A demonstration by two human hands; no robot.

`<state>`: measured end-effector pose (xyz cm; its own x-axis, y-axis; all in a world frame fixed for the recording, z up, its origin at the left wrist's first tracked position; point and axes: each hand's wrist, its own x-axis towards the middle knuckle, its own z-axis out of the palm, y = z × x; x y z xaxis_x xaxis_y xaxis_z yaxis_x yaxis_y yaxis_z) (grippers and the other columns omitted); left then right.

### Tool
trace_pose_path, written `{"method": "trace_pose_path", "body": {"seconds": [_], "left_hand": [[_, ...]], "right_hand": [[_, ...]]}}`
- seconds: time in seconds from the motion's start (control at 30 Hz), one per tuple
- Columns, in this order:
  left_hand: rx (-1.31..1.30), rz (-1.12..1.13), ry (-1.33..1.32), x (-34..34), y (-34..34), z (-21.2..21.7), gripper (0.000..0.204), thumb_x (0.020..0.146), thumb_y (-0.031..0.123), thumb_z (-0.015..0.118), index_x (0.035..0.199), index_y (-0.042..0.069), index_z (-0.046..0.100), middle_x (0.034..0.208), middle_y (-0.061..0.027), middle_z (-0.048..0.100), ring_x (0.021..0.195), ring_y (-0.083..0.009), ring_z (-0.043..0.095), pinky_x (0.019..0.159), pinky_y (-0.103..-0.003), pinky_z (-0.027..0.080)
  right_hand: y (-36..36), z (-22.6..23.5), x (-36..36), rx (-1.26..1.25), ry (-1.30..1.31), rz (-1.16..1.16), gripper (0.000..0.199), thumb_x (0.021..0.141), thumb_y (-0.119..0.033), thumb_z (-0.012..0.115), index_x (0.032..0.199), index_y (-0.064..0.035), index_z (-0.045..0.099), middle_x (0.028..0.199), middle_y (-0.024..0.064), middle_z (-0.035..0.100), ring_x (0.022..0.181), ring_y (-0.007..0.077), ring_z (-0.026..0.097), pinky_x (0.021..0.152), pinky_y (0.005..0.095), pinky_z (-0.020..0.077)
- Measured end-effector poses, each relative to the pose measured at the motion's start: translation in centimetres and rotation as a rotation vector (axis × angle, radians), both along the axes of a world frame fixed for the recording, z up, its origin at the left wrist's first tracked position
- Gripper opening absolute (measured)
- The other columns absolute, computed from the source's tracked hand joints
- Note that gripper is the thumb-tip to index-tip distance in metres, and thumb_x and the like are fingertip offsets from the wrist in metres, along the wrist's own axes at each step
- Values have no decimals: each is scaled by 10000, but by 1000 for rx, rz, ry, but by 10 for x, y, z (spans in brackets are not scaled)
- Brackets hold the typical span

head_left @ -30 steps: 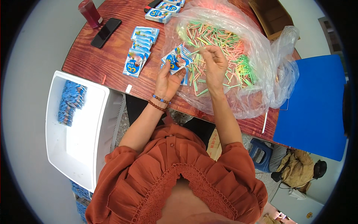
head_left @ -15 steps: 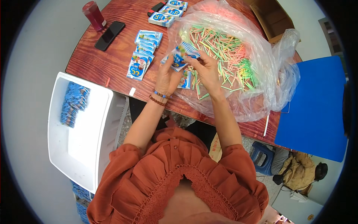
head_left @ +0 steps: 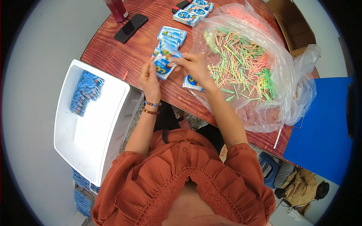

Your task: The recorder is sorting and arranging small blue packets in rows on a wooden table surface.

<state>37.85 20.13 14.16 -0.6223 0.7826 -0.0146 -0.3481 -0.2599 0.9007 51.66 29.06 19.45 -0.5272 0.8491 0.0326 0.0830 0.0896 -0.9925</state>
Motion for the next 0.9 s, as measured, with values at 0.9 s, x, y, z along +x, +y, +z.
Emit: {"method": "trace_pose_path", "body": {"seconds": [0.9], "left_hand": [[-63,-176,1014,31,-2,12,244,846,105,650,1070,19,602,1036,-124,608,1015,-296,521,807,-366,427]], "right_hand": [[8,-36,113,505,-666,-83,197,800,-319,662,829,-127,698,788,58,648,814,241,585,798,377,344]]}}
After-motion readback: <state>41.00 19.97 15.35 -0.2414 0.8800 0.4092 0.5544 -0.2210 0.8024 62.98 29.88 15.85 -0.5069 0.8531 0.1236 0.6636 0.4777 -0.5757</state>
